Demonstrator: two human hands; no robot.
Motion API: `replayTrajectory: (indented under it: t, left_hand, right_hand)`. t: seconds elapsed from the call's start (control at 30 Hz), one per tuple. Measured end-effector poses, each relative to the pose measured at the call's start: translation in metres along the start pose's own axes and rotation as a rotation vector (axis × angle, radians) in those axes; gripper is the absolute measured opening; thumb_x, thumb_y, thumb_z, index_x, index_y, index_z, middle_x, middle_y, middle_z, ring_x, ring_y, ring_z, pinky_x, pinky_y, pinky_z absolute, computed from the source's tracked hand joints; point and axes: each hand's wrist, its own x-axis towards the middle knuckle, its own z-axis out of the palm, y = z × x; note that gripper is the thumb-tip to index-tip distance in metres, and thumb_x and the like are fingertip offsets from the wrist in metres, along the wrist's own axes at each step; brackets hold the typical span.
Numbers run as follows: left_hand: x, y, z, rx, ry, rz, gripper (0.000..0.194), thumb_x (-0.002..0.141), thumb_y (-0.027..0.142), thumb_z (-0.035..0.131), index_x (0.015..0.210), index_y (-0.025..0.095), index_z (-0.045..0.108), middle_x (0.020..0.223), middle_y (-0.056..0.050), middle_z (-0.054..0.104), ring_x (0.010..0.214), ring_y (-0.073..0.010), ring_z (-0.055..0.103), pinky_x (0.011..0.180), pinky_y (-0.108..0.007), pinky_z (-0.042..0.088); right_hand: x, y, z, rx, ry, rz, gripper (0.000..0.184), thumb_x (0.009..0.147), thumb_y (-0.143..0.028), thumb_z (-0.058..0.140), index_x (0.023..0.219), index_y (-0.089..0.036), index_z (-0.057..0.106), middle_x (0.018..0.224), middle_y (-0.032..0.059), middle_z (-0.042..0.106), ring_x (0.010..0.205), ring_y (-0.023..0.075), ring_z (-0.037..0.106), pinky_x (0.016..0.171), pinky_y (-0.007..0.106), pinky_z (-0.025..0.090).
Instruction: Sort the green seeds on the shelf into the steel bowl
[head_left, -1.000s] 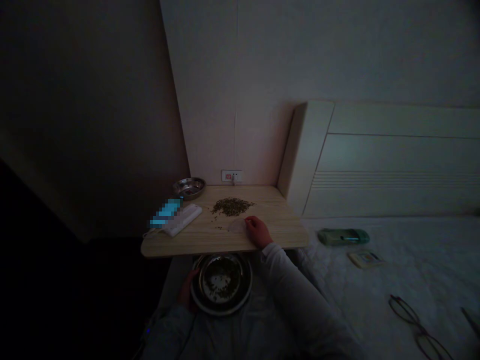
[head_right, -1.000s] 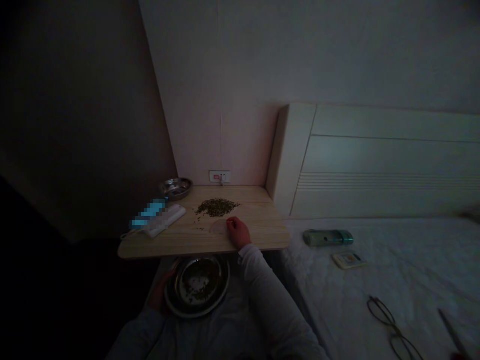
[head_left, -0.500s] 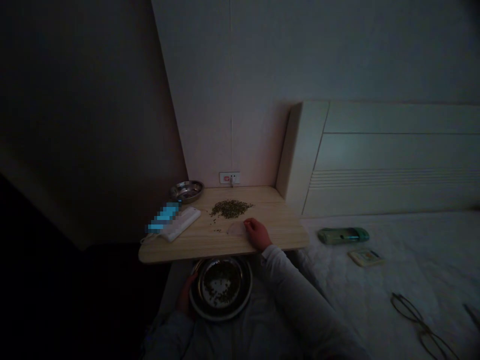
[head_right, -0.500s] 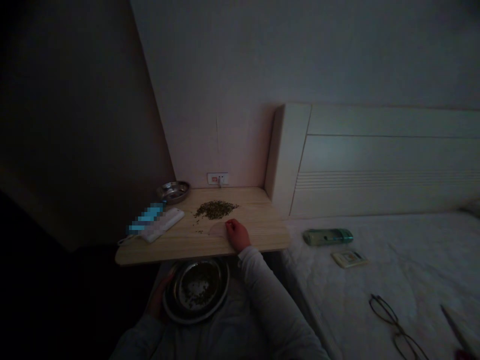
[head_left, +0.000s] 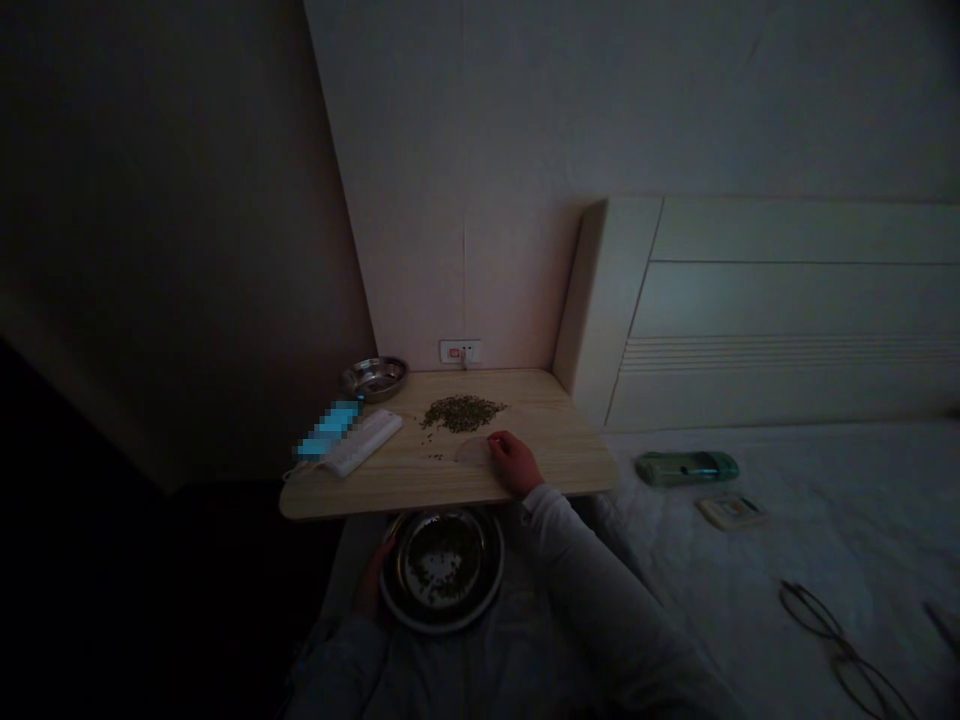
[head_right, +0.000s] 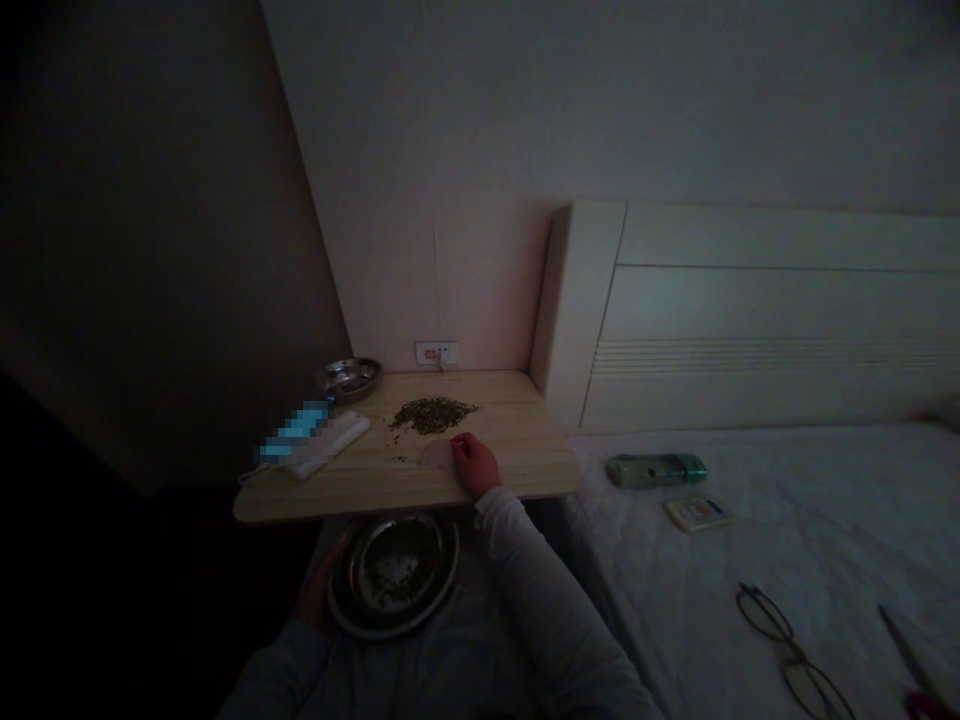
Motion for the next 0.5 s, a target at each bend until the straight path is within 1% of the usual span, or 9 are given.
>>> replayTrajectory:
  t: [0.13, 0.23, 0.4, 0.5]
  left_hand:
    - [-0.0005, -0.0006, -0.0012, 0.038, 0.037, 0.004, 0.022, 0.07, 0.019, 0.043, 0.077, 0.01, 0.062, 0.064, -0.008, 0.067, 0.09, -0.0224, 0.053, 0.083, -0.033, 0.037]
    - [-0.0004, -0.0014, -0.0028, 0.062, 0.042, 0.023, 0.021, 0.07, 0.019, 0.043, 0.065, 0.012, 0.062, 0.06, -0.007, 0.066, 0.086, -0.0224, 0.056, 0.08, -0.033, 0.039]
    - [0.0008, -0.0019, -0.0046, 0.057, 0.021, 0.017, 0.021, 0.07, 0.02, 0.043, 0.065, 0.013, 0.063, 0.063, -0.007, 0.067, 0.085, -0.0226, 0.056, 0.079, -0.033, 0.041]
    - [0.0014, -0.0018, -0.005, 0.052, 0.045, 0.025, 0.02, 0.069, 0.019, 0.044, 0.07, 0.011, 0.063, 0.064, -0.008, 0.067, 0.088, -0.0231, 0.054, 0.08, -0.033, 0.04]
  right_hand:
    - [0.0004, -0.001, -0.0006, -0.022, -0.001, 0.001, 0.025, 0.073, -0.033, 0.036, 0.082, -0.018, 0.053, 0.065, 0.0013, 0.055, 0.061, 0.011, 0.048, 0.057, 0.022, 0.034]
    - [0.0007, -0.0011, -0.0005, -0.027, 0.017, 0.013, 0.025, 0.073, -0.033, 0.036, 0.082, -0.018, 0.053, 0.063, 0.001, 0.055, 0.059, 0.0111, 0.048, 0.055, 0.022, 0.034]
    - [0.0004, -0.0008, -0.0005, -0.021, 0.009, 0.013, 0.025, 0.073, -0.033, 0.036, 0.082, -0.019, 0.054, 0.064, 0.001, 0.055, 0.06, 0.011, 0.048, 0.056, 0.022, 0.034]
    - [-0.0005, -0.0014, -0.0013, 0.001, -0.009, 0.003, 0.025, 0.072, -0.033, 0.036, 0.082, -0.018, 0.054, 0.063, 0.0007, 0.055, 0.059, 0.0107, 0.048, 0.056, 0.021, 0.034]
